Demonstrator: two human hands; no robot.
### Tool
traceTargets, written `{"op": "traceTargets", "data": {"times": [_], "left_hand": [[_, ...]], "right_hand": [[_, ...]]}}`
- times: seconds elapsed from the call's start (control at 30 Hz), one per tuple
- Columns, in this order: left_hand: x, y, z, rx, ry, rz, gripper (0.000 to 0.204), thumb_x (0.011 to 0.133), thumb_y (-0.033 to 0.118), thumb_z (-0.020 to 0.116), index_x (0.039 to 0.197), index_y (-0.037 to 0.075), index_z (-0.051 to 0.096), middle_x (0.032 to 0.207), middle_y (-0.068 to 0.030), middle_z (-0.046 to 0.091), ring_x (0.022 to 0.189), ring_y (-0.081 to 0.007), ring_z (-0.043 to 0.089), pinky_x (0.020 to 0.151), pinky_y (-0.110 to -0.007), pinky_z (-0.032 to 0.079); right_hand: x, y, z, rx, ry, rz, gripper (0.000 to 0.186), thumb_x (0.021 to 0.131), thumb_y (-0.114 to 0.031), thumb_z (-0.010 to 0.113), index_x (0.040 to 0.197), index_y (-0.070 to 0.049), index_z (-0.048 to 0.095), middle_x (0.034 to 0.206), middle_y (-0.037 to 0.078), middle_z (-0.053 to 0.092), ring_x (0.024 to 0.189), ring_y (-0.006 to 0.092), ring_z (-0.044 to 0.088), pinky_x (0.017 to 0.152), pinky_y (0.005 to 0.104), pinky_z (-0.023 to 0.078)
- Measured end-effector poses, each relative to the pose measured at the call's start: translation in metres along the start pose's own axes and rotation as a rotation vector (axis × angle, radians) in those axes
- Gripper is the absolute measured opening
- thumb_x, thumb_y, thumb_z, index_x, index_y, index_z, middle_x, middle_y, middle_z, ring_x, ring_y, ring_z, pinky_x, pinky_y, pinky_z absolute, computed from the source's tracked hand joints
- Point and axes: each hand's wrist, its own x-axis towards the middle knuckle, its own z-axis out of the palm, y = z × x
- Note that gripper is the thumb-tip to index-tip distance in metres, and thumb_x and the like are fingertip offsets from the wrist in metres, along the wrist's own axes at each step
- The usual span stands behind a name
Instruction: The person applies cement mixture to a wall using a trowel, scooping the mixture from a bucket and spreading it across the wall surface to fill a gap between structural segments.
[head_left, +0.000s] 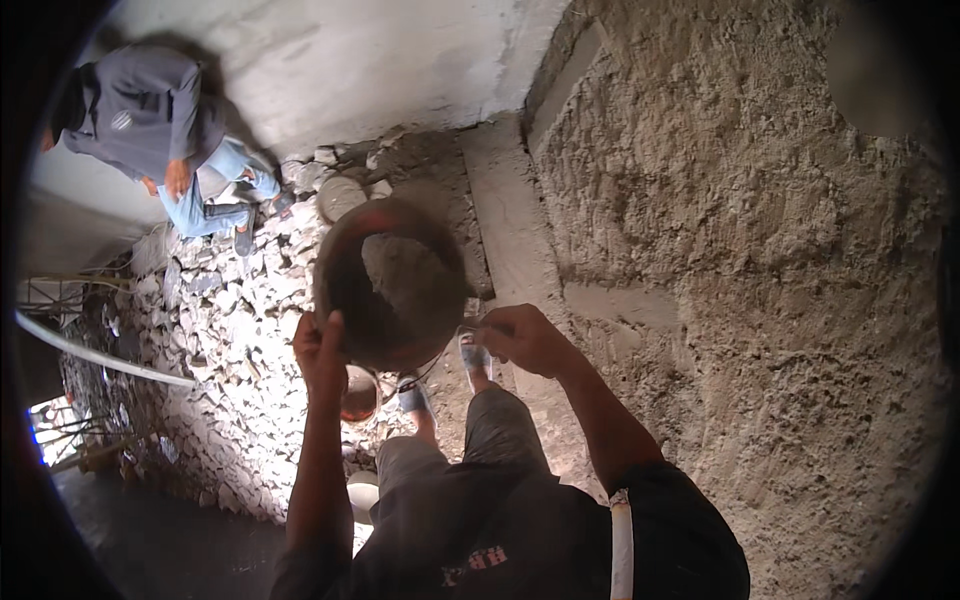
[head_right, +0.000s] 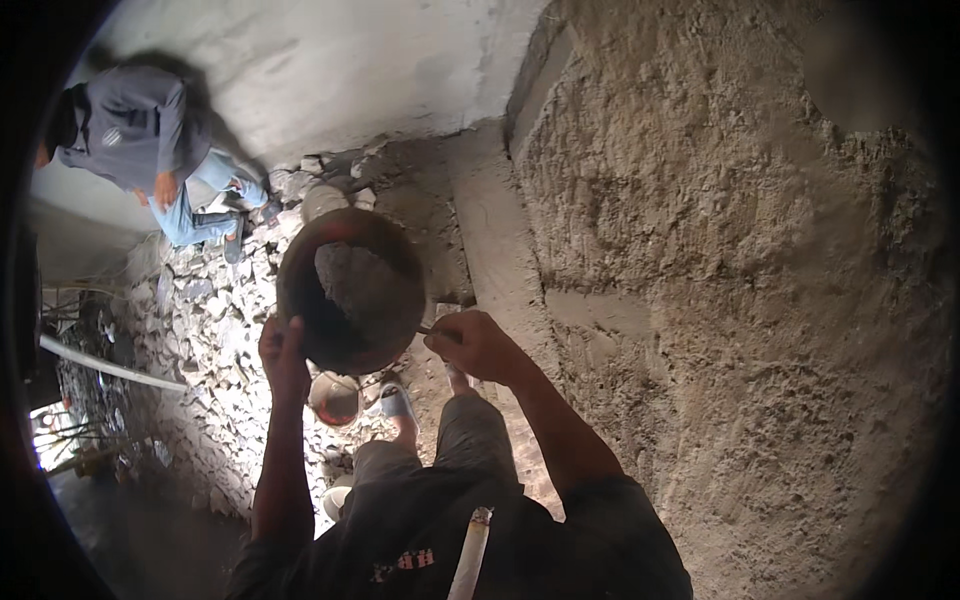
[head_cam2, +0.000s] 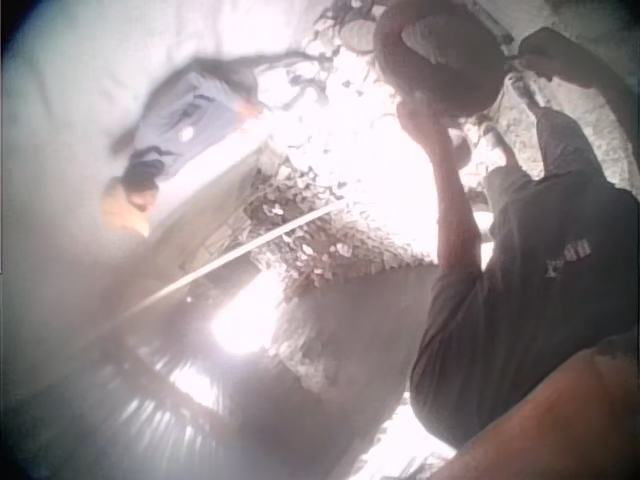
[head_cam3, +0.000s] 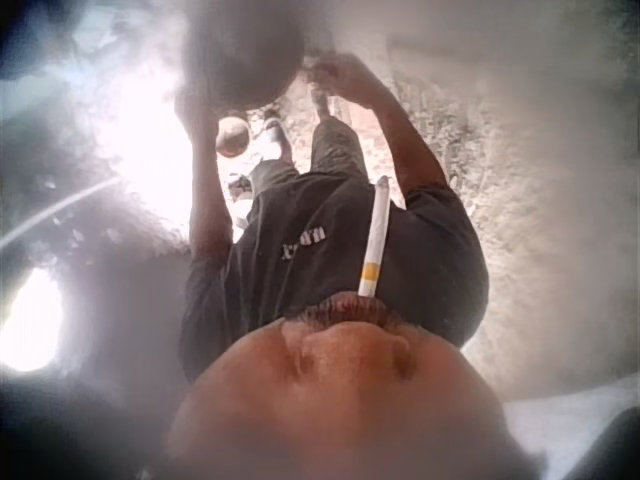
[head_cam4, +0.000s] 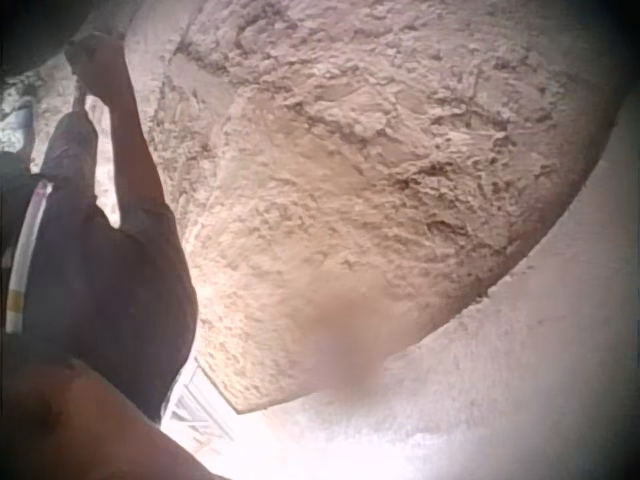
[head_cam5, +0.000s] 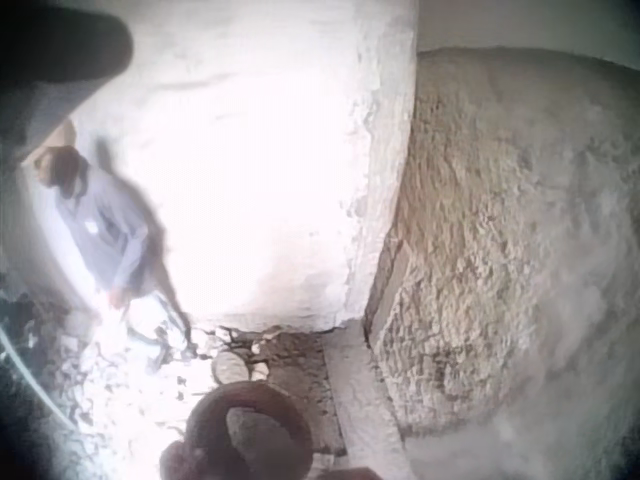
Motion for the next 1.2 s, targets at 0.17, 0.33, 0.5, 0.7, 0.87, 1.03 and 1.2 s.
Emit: {"op": "traceTargets", "data": {"times": [0.17,0.33,0.5,0.7,0.87,1.03,1.2], "left_hand": [[-0.003,-0.012,0.004,0.153,0.041,-0.081,0.026,0.1,0.009,0.068,0.082,0.011,0.051,0.076,0.0093,0.05,0.07,-0.0002,0.038,0.063,-0.022,0.032],[-0.019,-0.017,0.014,0.202,0.045,-0.174,0.027,0.099,0.01,0.07,0.081,0.011,0.05,0.073,0.0091,0.046,0.069,-0.0017,0.037,0.062,-0.023,0.032],[-0.029,-0.026,0.008,0.382,0.041,-0.197,0.032,0.097,0.014,0.073,0.076,0.011,0.049,0.072,0.0081,0.044,0.067,-0.0035,0.035,0.06,-0.026,0.032],[-0.004,-0.014,0.048,0.607,-0.075,-0.065,0.038,0.092,0.022,0.079,0.076,0.004,0.05,0.068,0.0,0.044,0.066,-0.0129,0.039,0.059,-0.034,0.035],[0.025,0.021,0.069,0.574,-0.16,0.087,0.041,0.091,0.029,0.079,0.077,0.002,0.052,0.067,-0.0036,0.045,0.065,-0.015,0.04,0.058,-0.037,0.037],[0.052,0.073,0.056,0.604,-0.4,0.237,0.035,0.094,0.026,0.075,0.079,0.004,0.052,0.069,-0.0013,0.046,0.067,-0.0117,0.041,0.059,-0.034,0.038],[0.073,0.109,0.025,0.519,-0.425,0.32,0.026,0.093,0.017,0.072,0.082,0.001,0.055,0.069,-0.0149,0.053,0.063,-0.0276,0.052,0.061,-0.041,0.043]], "right_hand": [[0.023,0.047,-0.103,0.429,0.07,0.254,0.024,0.099,-0.024,0.066,0.092,-0.002,0.072,0.072,0.003,0.064,0.06,0.01,0.056,0.058,0.0269,0.05],[-0.058,0.156,-0.223,0.79,0.732,0.272,0.025,0.105,-0.02,0.058,0.111,0.001,0.07,0.096,0.009,0.07,0.068,0.0132,0.064,0.055,0.0285,0.053],[-0.195,0.076,-0.187,0.339,0.681,0.299,0.024,0.103,-0.024,0.059,0.099,-0.003,0.07,0.085,0.008,0.069,0.064,0.0134,0.063,0.049,0.0261,0.05],[-0.106,0.05,-0.093,0.06,0.339,0.22,0.018,0.098,-0.015,0.065,0.104,0.002,0.06,0.078,0.009,0.063,0.072,0.0183,0.07,0.065,0.0355,0.056],[-0.005,0.007,-0.018,-0.916,0.207,0.011,0.025,0.096,-0.022,0.066,0.108,-0.001,0.061,0.086,0.018,0.071,0.086,0.0299,0.076,0.067,0.0432,0.06],[0.041,-0.033,0.045,-1.232,0.394,-0.119,0.02,0.093,-0.019,0.062,0.105,-0.003,0.061,0.077,0.015,0.068,0.08,0.0289,0.075,0.062,0.0421,0.06],[0.036,-0.029,0.062,-1.167,0.243,-0.23,0.032,0.089,-0.02,0.066,0.114,-0.001,0.057,0.079,0.013,0.067,0.069,0.0314,0.072,0.059,0.0439,0.058]]}}
